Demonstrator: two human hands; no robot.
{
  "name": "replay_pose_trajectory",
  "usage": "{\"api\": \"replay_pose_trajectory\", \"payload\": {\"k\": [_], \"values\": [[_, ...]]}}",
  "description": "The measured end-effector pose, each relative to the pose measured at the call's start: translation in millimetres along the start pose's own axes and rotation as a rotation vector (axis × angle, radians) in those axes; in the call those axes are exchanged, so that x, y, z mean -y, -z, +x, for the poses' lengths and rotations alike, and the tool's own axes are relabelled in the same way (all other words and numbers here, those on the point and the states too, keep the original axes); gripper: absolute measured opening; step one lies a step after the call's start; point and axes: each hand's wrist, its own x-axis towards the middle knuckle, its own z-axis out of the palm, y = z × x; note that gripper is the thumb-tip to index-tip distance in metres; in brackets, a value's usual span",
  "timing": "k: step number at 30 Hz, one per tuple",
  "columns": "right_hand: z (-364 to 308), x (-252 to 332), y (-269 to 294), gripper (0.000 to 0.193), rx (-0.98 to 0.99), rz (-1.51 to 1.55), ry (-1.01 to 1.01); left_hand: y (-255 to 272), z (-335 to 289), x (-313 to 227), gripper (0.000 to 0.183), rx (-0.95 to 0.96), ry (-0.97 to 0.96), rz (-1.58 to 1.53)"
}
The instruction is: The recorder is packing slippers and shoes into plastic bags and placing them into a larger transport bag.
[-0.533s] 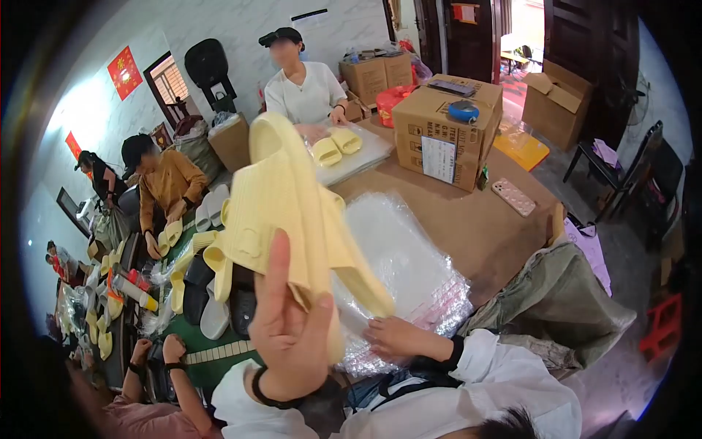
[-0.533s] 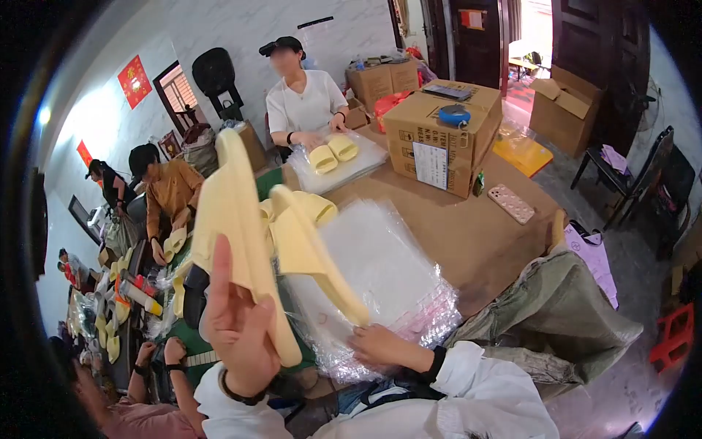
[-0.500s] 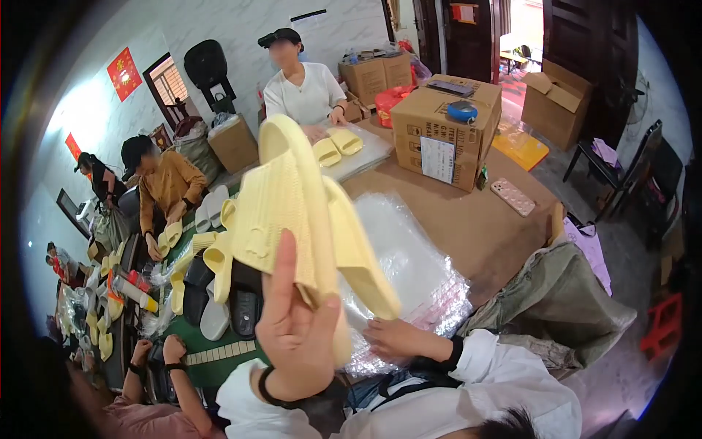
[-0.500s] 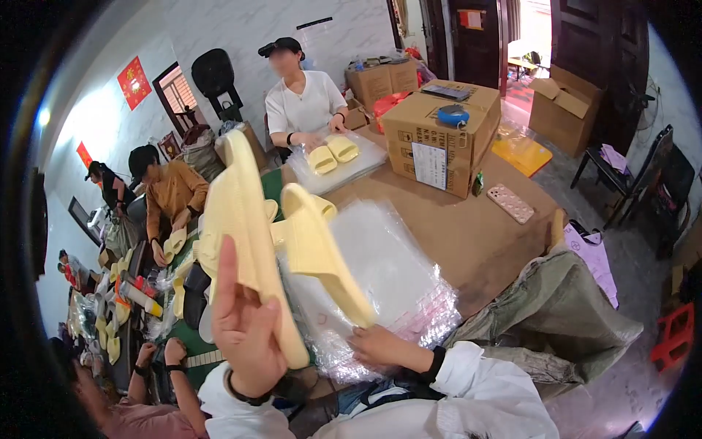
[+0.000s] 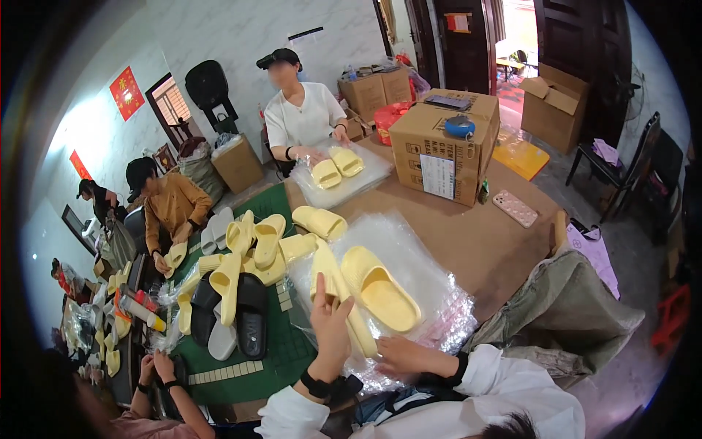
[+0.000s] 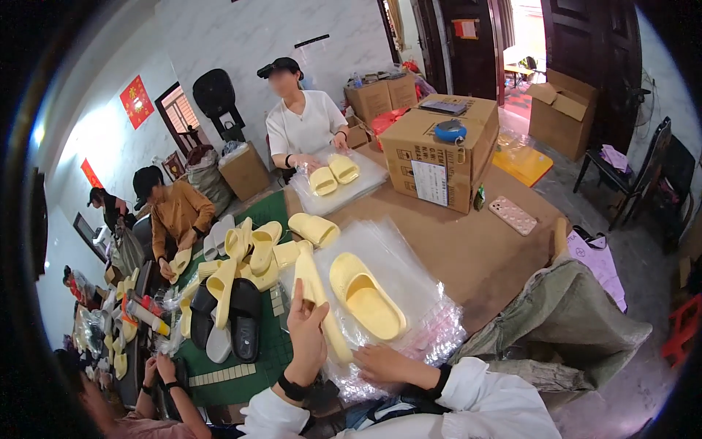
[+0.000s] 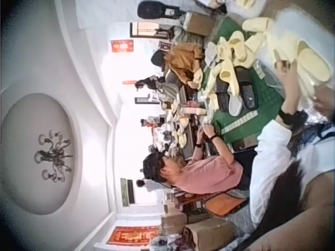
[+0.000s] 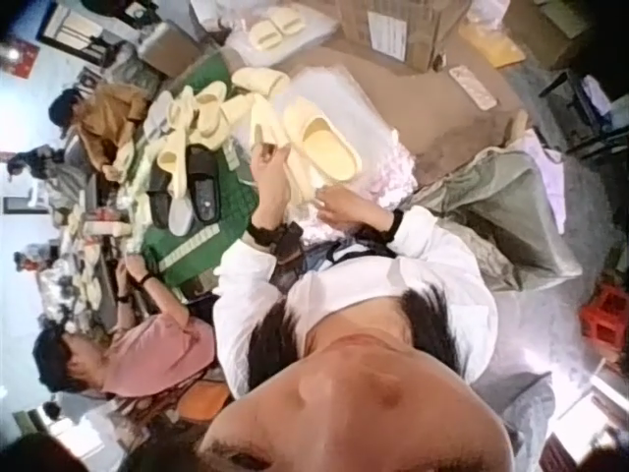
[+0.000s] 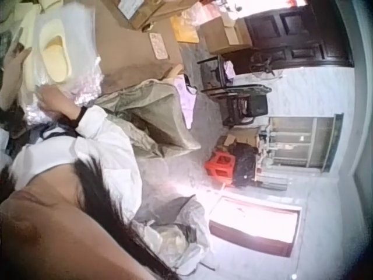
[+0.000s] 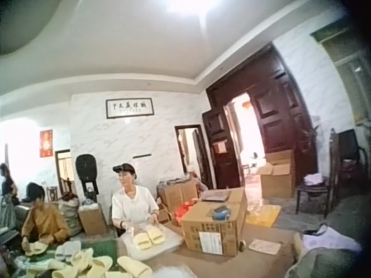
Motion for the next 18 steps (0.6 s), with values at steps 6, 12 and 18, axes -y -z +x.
{"api": "replay_pose_trajectory", "payload": {"k": [6,12,18], "values": [[-1,-4,8,0.05,0.038,0.063,0.033,0,-13,-5,0.079,-0.029,-0.161,-0.184],[-13,9,32,0.066,-0.279,0.374,-0.077,39,-5,18,0.058,-0.134,0.139,-0.43],[-6,8,38,0.063,-0.43,0.983,-0.148,48,-21,58,0.035,-0.034,0.267,-0.57]]}}
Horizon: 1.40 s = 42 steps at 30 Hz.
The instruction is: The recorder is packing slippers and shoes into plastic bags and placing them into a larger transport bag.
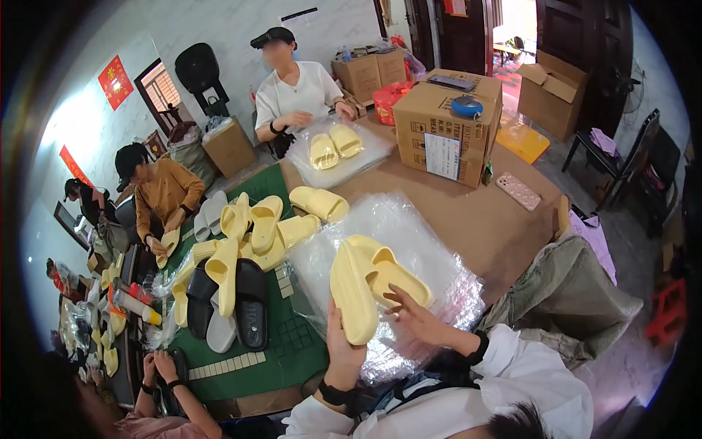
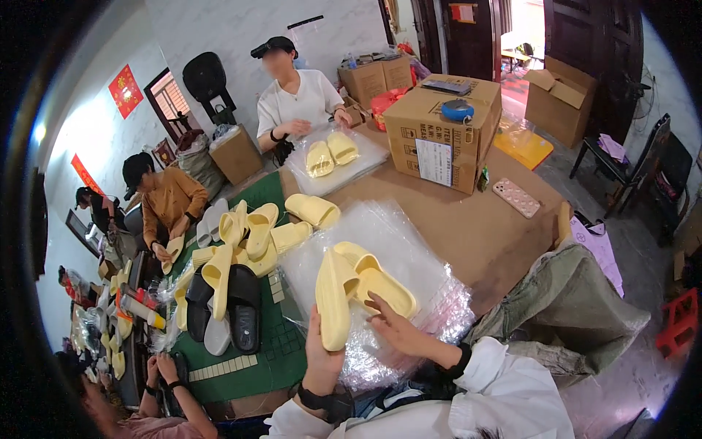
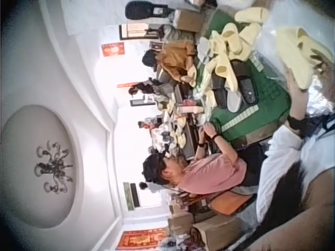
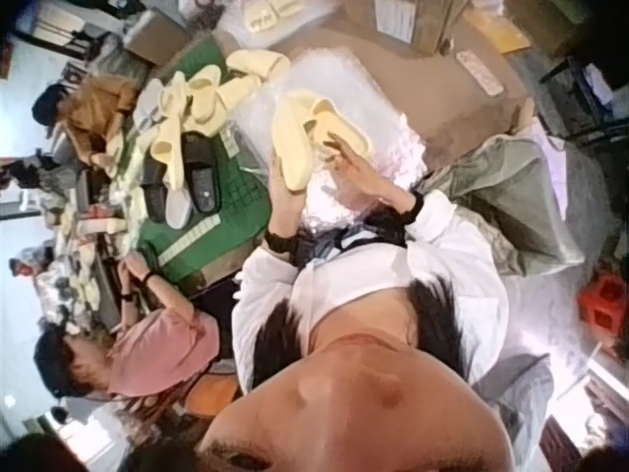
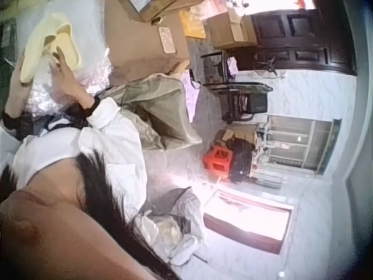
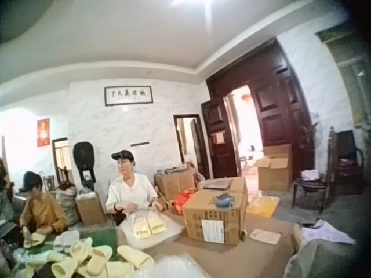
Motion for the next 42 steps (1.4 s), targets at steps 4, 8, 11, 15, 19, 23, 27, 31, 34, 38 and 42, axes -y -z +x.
{"api": "replay_pose_trajectory", "payload": {"k": [4,8,11,15,19,23,27,31,34,38,42], "values": [[9,6,-5,0.061,0.081,0.194,-0.065,-6,-6,21,0.04,0.054,0.047,-0.058],[17,9,-18,0.069,0.167,0.093,-0.108,16,-5,44,0.04,0.071,0.125,0.034],[12,26,-28,0.079,0.114,-0.247,-0.069,11,-16,38,0.041,0.017,0.186,0.09],[9,21,-25,0.082,0.082,-0.557,-0.049,18,-21,44,0.041,-0.011,0.166,0.114],[12,33,-13,0.059,0.03,-0.238,-0.052,1,-22,36,0.04,0.041,0.123,0.276],[14,41,23,0.042,0.042,0.613,-0.375,31,1,56,0.048,0.356,-0.217,1.058],[22,36,57,0.04,0.016,1.251,-0.311,-4,2,46,0.053,0.576,-0.564,1.847],[35,31,60,0.05,-0.087,1.536,-0.234,2,1,52,0.055,0.663,-0.361,2.122],[40,20,54,0.048,0.08,1.769,-0.196,8,-1,56,0.053,0.629,-0.473,2.09],[44,23,37,0.043,-0.177,1.61,0.018,3,-6,51,0.052,0.63,-0.432,2.113],[45,30,35,0.048,-0.203,1.312,-0.071,8,-8,51,0.049,0.627,-0.384,2.133]]}}
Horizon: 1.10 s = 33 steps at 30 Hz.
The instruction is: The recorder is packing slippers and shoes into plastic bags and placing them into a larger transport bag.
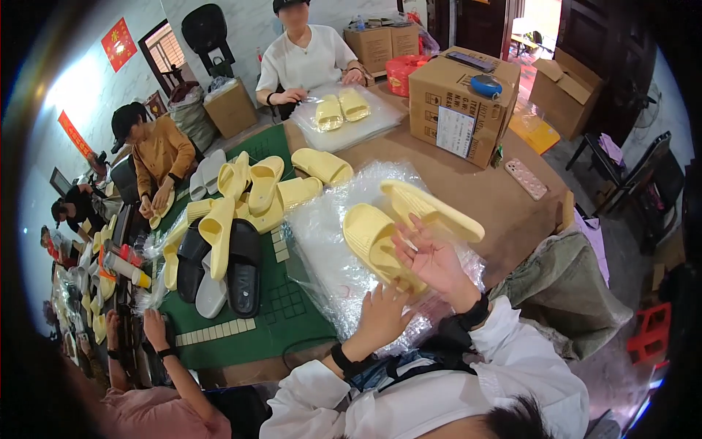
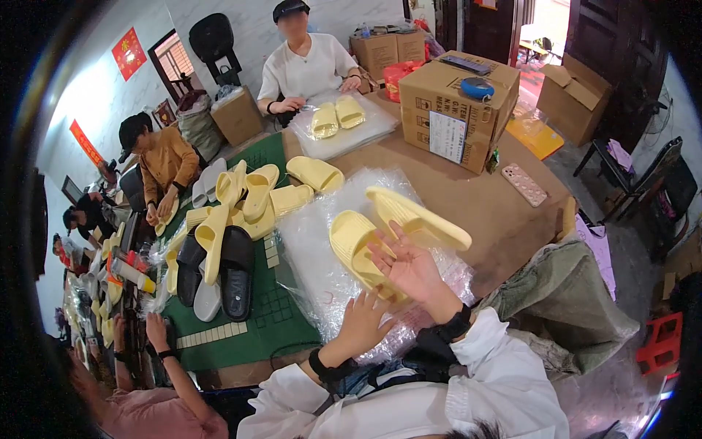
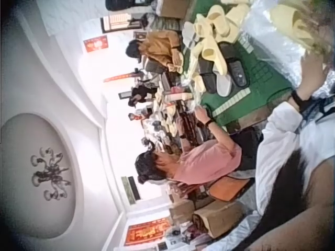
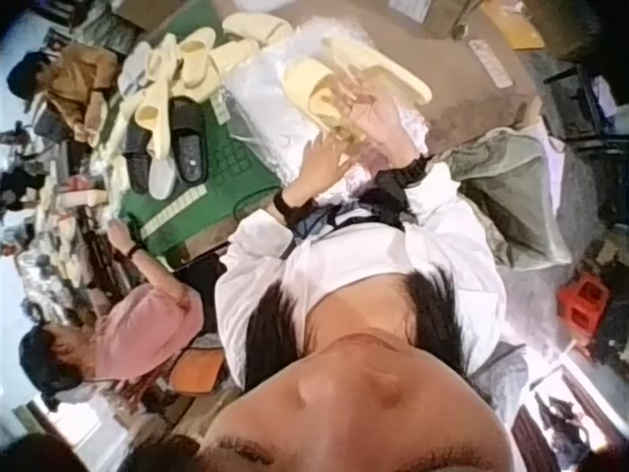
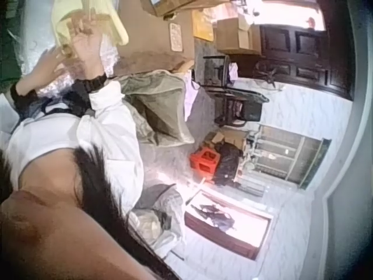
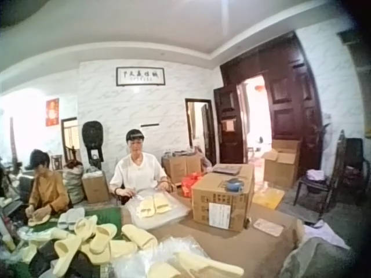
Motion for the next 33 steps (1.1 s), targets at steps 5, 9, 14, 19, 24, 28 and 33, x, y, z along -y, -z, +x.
{"api": "replay_pose_trajectory", "payload": {"k": [5,9,14,19,24,28,33], "values": [[4,11,11,0.048,-0.216,-0.998,0.189,1,-1,-2,0.05,-0.027,-0.004,-0.013],[8,43,37,0.04,-0.359,-1.871,0.449,-1,-2,-1,0.051,-0.026,-0.016,0.013],[28,57,62,0.035,-0.598,-2.27,0.603,-4,-2,0,0.052,-0.039,-0.026,0.012],[39,71,63,0.046,-0.461,-2.393,0.31,-2,-2,0,0.052,-0.012,-0.029,0.001],[34,75,53,0.046,-0.334,-2.42,0.434,-3,-2,1,0.051,-0.011,-0.035,0.001],[19,33,16,0.038,-0.184,-2.488,0.569,-3,-2,1,0.053,0.008,-0.027,0.027],[32,36,35,0.03,-0.118,-2.037,0.133,-2,-10,14,0.051,-0.051,-0.033,-0.194]]}}
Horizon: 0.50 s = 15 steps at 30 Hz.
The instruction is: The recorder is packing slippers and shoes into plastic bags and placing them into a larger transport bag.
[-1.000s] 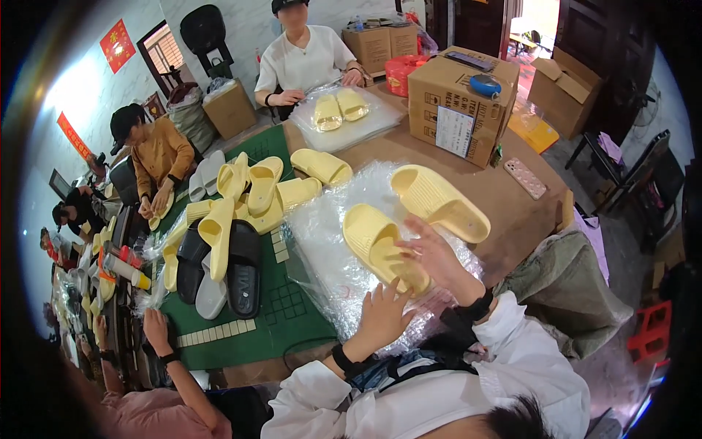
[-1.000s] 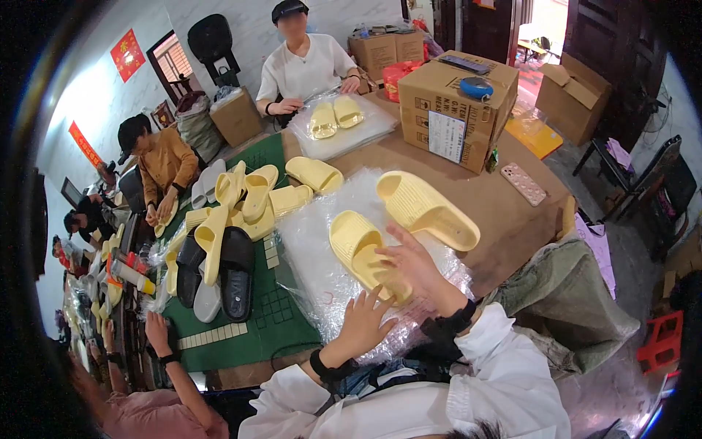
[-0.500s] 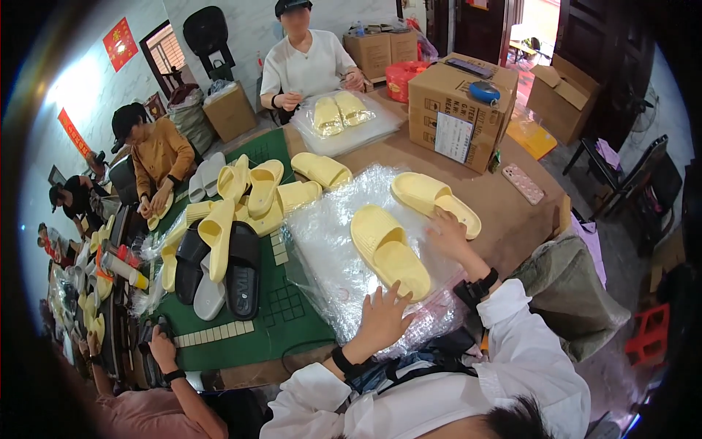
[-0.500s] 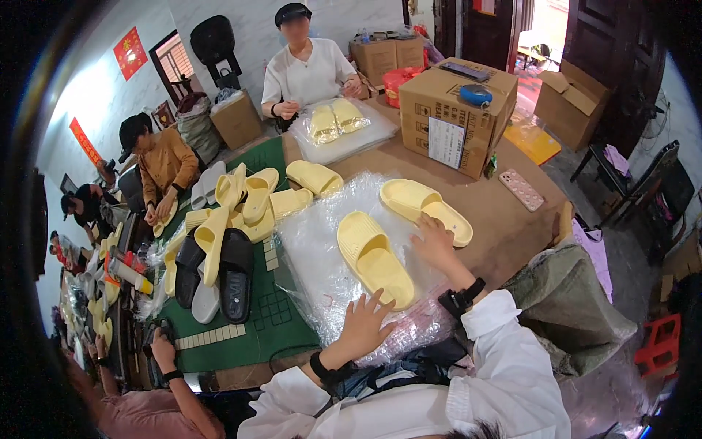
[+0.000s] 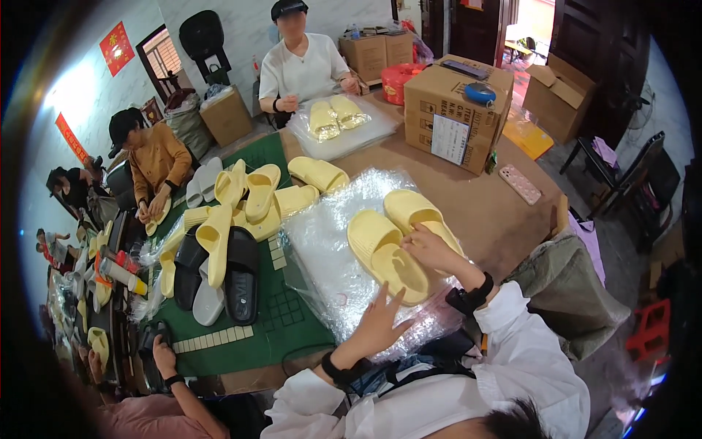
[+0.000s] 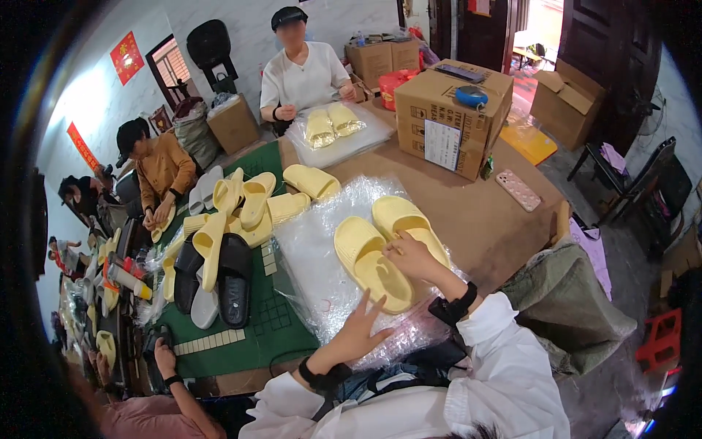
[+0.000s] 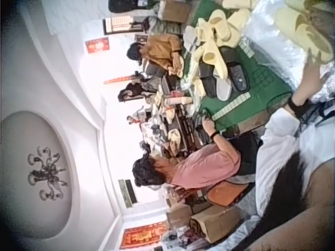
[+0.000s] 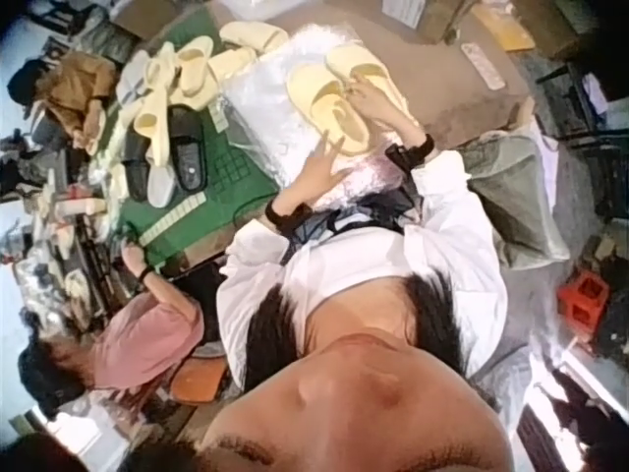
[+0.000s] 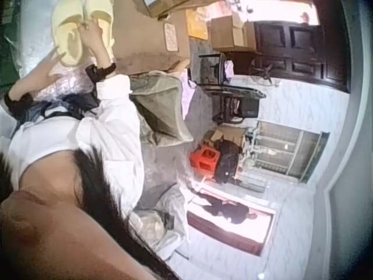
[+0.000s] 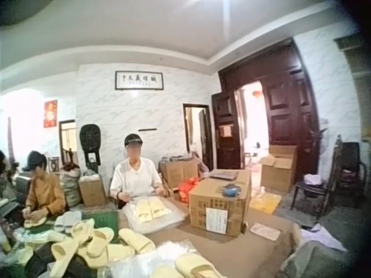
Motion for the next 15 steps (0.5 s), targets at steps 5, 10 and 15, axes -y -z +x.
{"api": "replay_pose_trajectory", "payload": {"k": [5,10,15], "values": [[8,-14,1,0.035,0.096,-0.264,0.166,28,-13,4,0.041,0.229,0.006,0.139],[23,11,-4,0.035,0.128,-0.437,0.078,13,-23,-1,0.041,0.144,-0.041,0.386],[-8,15,28,0.038,-0.069,-0.135,0.229,7,-24,4,0.046,0.085,-0.023,0.354]]}}
